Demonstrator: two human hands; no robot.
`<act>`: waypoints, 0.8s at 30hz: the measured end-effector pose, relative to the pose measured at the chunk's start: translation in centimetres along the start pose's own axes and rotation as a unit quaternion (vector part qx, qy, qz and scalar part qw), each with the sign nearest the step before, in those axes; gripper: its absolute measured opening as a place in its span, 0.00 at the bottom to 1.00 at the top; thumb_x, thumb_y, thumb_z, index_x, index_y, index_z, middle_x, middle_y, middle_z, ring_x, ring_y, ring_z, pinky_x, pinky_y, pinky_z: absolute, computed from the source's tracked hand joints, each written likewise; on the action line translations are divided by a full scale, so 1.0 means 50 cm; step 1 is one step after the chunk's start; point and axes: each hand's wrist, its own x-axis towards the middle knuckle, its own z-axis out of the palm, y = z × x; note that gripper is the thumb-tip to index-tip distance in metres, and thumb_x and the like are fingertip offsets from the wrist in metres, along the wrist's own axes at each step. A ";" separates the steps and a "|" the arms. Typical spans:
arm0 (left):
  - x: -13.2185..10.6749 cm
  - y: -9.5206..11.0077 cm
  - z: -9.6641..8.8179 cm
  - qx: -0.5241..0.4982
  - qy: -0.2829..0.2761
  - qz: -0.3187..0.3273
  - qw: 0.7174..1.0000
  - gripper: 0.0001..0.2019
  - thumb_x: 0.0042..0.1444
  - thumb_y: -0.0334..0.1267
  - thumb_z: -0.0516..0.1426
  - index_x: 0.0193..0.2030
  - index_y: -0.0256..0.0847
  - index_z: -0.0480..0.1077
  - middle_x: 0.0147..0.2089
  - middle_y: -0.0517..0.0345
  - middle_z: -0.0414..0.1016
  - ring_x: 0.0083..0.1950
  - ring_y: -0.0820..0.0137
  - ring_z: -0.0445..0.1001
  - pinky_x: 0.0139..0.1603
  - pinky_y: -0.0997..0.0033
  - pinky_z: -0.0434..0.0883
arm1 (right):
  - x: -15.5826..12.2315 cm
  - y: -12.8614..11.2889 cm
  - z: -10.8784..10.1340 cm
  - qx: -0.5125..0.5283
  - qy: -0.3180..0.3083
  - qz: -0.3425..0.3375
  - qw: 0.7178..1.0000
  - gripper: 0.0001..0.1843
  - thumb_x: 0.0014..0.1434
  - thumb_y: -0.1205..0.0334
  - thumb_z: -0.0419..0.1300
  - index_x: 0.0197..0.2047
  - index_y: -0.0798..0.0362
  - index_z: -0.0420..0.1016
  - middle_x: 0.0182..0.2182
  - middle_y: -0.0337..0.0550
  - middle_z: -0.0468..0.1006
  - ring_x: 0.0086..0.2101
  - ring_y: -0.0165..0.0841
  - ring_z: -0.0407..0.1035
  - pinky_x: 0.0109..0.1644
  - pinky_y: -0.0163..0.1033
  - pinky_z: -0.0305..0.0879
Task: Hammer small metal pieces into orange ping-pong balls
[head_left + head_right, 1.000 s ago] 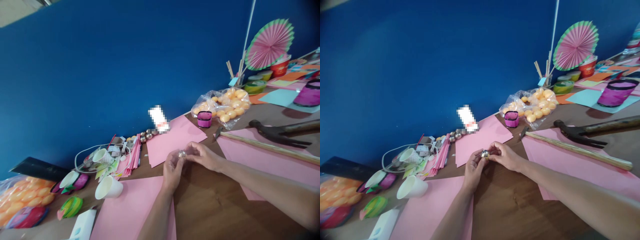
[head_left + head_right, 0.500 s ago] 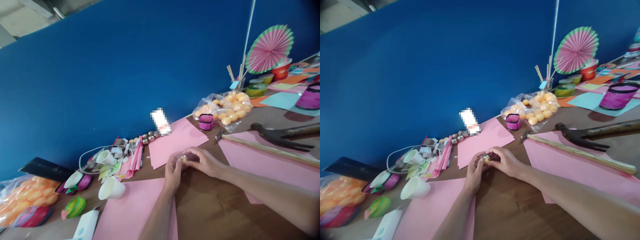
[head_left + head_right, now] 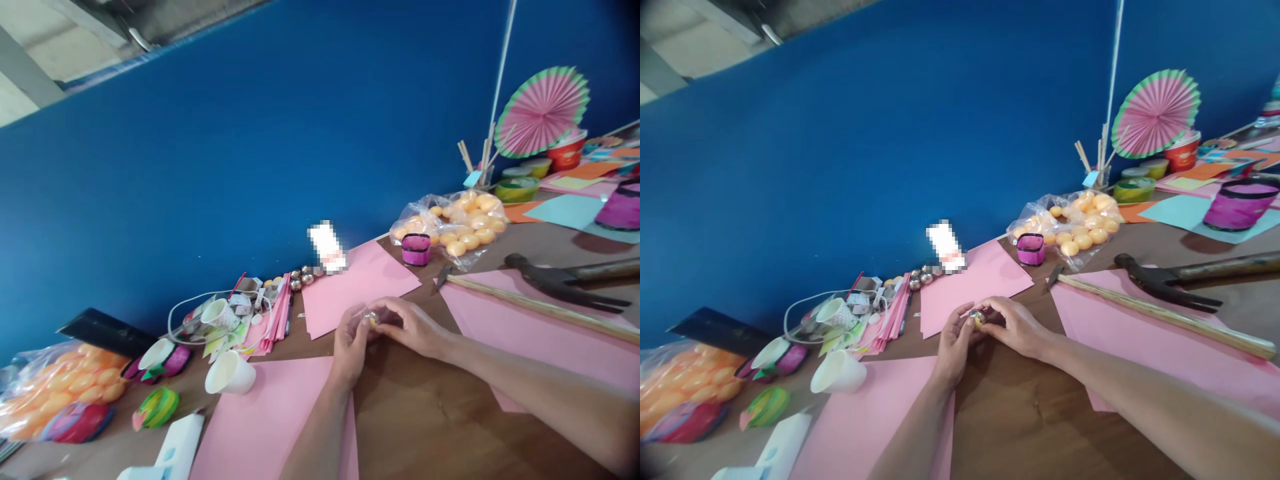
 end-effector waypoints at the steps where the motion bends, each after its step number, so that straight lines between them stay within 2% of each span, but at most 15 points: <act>1: 0.000 -0.001 -0.001 -0.001 0.002 -0.004 1.000 0.18 0.52 0.42 0.54 0.49 0.41 0.62 0.46 0.50 0.72 0.47 0.65 0.71 0.46 0.62 0.69 | 0.001 -0.004 -0.002 0.011 -0.007 0.008 1.000 0.15 0.53 0.61 0.56 0.45 0.50 0.66 0.42 0.44 0.73 0.38 0.34 0.69 0.42 0.39 0.67; 5: 0.000 -0.003 -0.002 0.001 0.001 0.003 1.000 0.20 0.49 0.42 0.57 0.50 0.41 0.64 0.49 0.48 0.70 0.50 0.63 0.69 0.47 0.62 0.69 | 0.006 -0.010 -0.013 0.052 -0.044 0.035 0.997 0.17 0.52 0.57 0.57 0.46 0.52 0.66 0.42 0.44 0.73 0.39 0.35 0.69 0.42 0.39 0.67; 8: -0.001 -0.003 -0.001 -0.016 0.003 0.013 1.000 0.19 0.49 0.41 0.57 0.49 0.41 0.65 0.50 0.50 0.69 0.48 0.64 0.70 0.46 0.62 0.69 | 0.007 -0.004 -0.016 0.062 -0.023 0.043 0.997 0.16 0.55 0.55 0.54 0.45 0.53 0.66 0.44 0.46 0.72 0.44 0.36 0.67 0.47 0.40 0.64; 10: -0.001 -0.002 -0.004 -0.053 0.016 0.007 0.998 0.19 0.49 0.41 0.57 0.49 0.42 0.65 0.49 0.51 0.70 0.47 0.65 0.70 0.44 0.64 0.70 | 0.005 0.000 -0.015 0.038 0.001 0.046 0.998 0.15 0.56 0.55 0.52 0.45 0.53 0.67 0.42 0.46 0.73 0.43 0.36 0.67 0.47 0.41 0.64; 12: 0.002 0.000 -0.012 -0.113 0.030 -0.008 0.993 0.19 0.49 0.42 0.57 0.48 0.42 0.66 0.46 0.52 0.71 0.46 0.66 0.71 0.43 0.66 0.70 | 0.002 0.000 -0.010 -0.028 0.016 0.036 0.999 0.15 0.57 0.55 0.51 0.43 0.53 0.68 0.38 0.46 0.74 0.38 0.36 0.68 0.42 0.41 0.65; 14: 0.008 0.003 -0.025 -0.180 0.041 -0.023 0.983 0.17 0.49 0.44 0.57 0.46 0.41 0.67 0.45 0.53 0.72 0.44 0.68 0.72 0.42 0.70 0.70 | -0.003 -0.006 -0.004 -0.120 0.000 -0.007 0.993 0.13 0.56 0.56 0.52 0.41 0.52 0.70 0.36 0.46 0.75 0.34 0.35 0.69 0.39 0.40 0.65; 17: 0.019 0.007 -0.048 -0.251 0.072 -0.034 0.965 0.14 0.49 0.44 0.57 0.41 0.40 0.69 0.45 0.53 0.72 0.42 0.72 0.72 0.40 0.77 0.70 | -0.009 -0.027 0.006 -0.229 -0.082 -0.101 0.965 0.11 0.57 0.59 0.50 0.38 0.50 0.72 0.35 0.44 0.75 0.35 0.34 0.68 0.40 0.38 0.63; 19: 0.026 0.007 -0.059 -0.279 0.090 -0.040 0.955 0.13 0.50 0.45 0.56 0.39 0.40 0.69 0.45 0.53 0.72 0.42 0.73 0.72 0.38 0.79 0.70 | -0.007 -0.047 0.012 -0.262 -0.123 -0.148 0.946 0.12 0.58 0.61 0.48 0.38 0.49 0.72 0.36 0.44 0.75 0.36 0.34 0.68 0.41 0.37 0.62; 21: 0.029 0.004 -0.064 -0.302 0.094 -0.042 0.948 0.12 0.50 0.44 0.56 0.38 0.39 0.70 0.43 0.54 0.72 0.40 0.74 0.72 0.37 0.80 0.70 | 0.001 -0.070 0.018 -0.276 -0.138 -0.177 0.935 0.13 0.59 0.62 0.47 0.40 0.49 0.72 0.37 0.44 0.75 0.37 0.33 0.68 0.41 0.37 0.62; 24: 0.024 0.004 -0.059 -0.317 0.070 -0.011 0.946 0.12 0.50 0.42 0.57 0.37 0.37 0.69 0.37 0.54 0.73 0.37 0.75 0.72 0.36 0.79 0.69 | 0.019 -0.107 0.028 -0.292 -0.148 -0.205 0.922 0.14 0.59 0.63 0.46 0.41 0.50 0.72 0.38 0.45 0.74 0.39 0.33 0.67 0.42 0.37 0.61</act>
